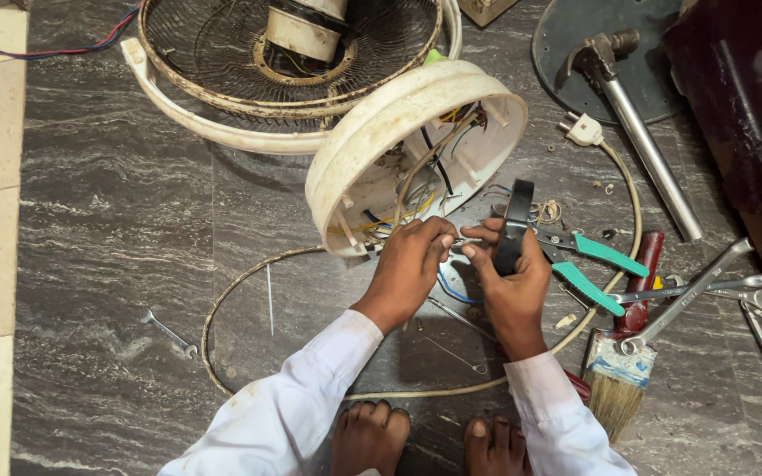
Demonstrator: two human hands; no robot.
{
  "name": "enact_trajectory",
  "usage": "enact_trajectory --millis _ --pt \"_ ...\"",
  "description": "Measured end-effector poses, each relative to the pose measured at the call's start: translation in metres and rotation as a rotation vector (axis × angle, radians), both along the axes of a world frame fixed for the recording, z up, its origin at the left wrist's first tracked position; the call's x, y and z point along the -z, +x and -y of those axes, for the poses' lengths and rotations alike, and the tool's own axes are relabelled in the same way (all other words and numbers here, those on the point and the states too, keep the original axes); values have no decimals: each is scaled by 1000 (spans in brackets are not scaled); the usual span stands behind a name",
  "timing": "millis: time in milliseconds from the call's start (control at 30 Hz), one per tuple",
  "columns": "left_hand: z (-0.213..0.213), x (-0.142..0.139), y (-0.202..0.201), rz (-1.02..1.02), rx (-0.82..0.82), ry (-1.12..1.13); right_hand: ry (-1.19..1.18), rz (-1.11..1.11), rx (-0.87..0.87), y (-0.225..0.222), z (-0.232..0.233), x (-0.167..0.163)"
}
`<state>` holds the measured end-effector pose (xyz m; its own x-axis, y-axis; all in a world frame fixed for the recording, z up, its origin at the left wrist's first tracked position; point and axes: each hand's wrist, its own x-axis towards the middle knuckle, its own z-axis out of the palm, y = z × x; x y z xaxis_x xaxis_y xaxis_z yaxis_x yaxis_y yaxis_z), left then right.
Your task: The person repairs a disassembled electric fan by stripping wires, twisting connections, and wrapping them with electrical tape. They use pliers and a hammer to secure components inside the fan housing.
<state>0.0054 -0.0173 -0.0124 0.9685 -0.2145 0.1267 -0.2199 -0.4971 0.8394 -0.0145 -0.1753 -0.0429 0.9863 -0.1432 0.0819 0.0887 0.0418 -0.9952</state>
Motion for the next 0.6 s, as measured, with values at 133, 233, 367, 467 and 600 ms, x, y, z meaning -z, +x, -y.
enact_trajectory --millis 133,233,367,467,600 --pt "0 -1 0 -21 11 -15 -40 12 21 0 -1 0" --pt "0 -1 -1 -48 21 -8 -128 20 60 1 -4 0" --pt "-1 -2 -3 31 25 25 -171 35 81 3 -8 1" --pt "-4 -3 -4 94 70 15 -85 -3 71 5 -8 0" --pt "-5 -6 -2 91 50 4 -99 -19 19 5 -3 -9"
